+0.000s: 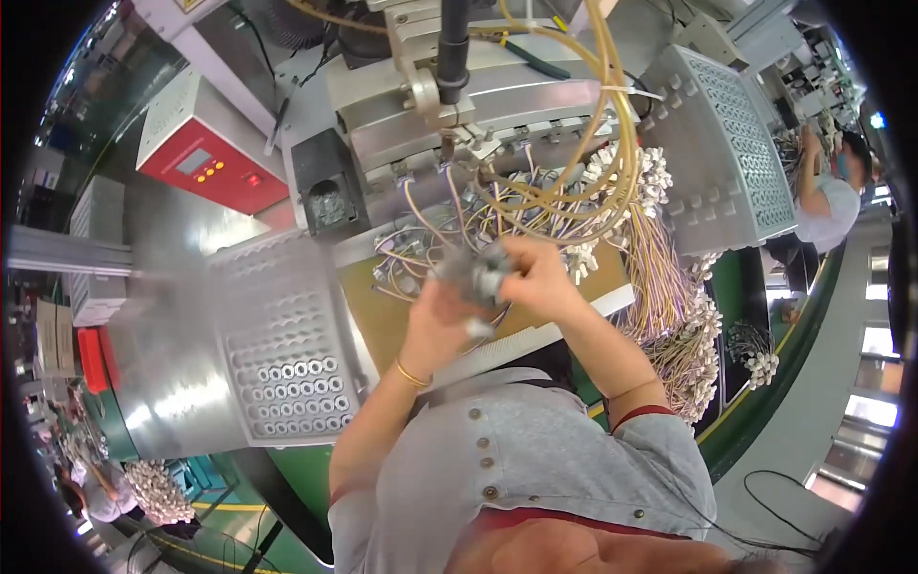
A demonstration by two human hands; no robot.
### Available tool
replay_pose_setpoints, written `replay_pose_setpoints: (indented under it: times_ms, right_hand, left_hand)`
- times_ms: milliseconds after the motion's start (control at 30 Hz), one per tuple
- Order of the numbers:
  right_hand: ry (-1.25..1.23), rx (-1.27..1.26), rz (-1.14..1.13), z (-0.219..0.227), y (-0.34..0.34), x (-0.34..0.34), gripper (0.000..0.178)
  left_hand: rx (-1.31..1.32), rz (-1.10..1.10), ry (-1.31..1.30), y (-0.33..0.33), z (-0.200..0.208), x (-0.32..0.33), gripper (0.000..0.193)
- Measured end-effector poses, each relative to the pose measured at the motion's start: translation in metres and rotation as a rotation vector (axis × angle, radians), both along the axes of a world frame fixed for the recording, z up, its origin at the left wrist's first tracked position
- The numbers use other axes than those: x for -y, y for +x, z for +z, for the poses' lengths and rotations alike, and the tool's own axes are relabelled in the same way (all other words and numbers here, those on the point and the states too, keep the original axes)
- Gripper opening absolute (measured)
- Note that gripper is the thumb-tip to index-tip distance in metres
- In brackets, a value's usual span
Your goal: The person takes components from a tray, attaches them onto wire harness ends, inserts the harnesses into a machine, and places the finished wire harnesses into a bin.
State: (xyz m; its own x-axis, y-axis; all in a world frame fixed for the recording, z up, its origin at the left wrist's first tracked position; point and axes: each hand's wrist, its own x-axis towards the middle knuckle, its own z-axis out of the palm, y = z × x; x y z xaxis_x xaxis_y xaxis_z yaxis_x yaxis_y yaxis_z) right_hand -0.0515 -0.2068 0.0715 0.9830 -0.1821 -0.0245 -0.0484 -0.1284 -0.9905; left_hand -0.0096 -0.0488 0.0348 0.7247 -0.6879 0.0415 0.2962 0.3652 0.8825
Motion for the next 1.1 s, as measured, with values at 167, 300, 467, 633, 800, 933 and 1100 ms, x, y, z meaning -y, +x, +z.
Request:
replay_pose_setpoints:
  times_ms: [167, 300, 467, 633, 800, 933, 1100]
  right_hand:
    - [0.264, 0.311, -0.748, 0.005, 0.005, 0.079, 0.009]
    - [0.404, 0.177, -0.902, -0.013, 0.024, 0.089, 0.006]
    - [0.418, 0.186, -0.824, -0.036, 0.043, 0.094, 0.004]
    - [0.455, 0.118, -0.853, -0.027, 0.05, 0.084, 0.01]
    - [0.491, 0.065, -0.761, -0.009, 0.057, 0.083, 0.017]
    - [-0.374, 0.041, -0.715, -0.028, 0.033, 0.11, 0.023]
    - [-0.276, 0.089, -0.461, -0.008, -0.016, 0.052, 0.018]
  left_hand:
    - [1.203, 0.049, 0.673, 0.007, -0.057, -0.025, 0.03]
    - [0.902, 0.064, 0.607, 0.009, -0.053, -0.028, 0.027]
    - [1.336, -0.024, 0.698, 0.014, -0.037, -0.029, 0.028]
    - [1.188, 0.0, 0.677, 0.009, -0.059, -0.04, 0.025]
    - [1.05, -0.07, 0.768, 0.015, -0.027, -0.052, 0.021]
    - [0.971, -0.007, 0.898, 0.027, -0.001, -0.087, 0.023]
    - [0.806, 0.205, 1.009, 0.026, 0.033, -0.117, 0.029]
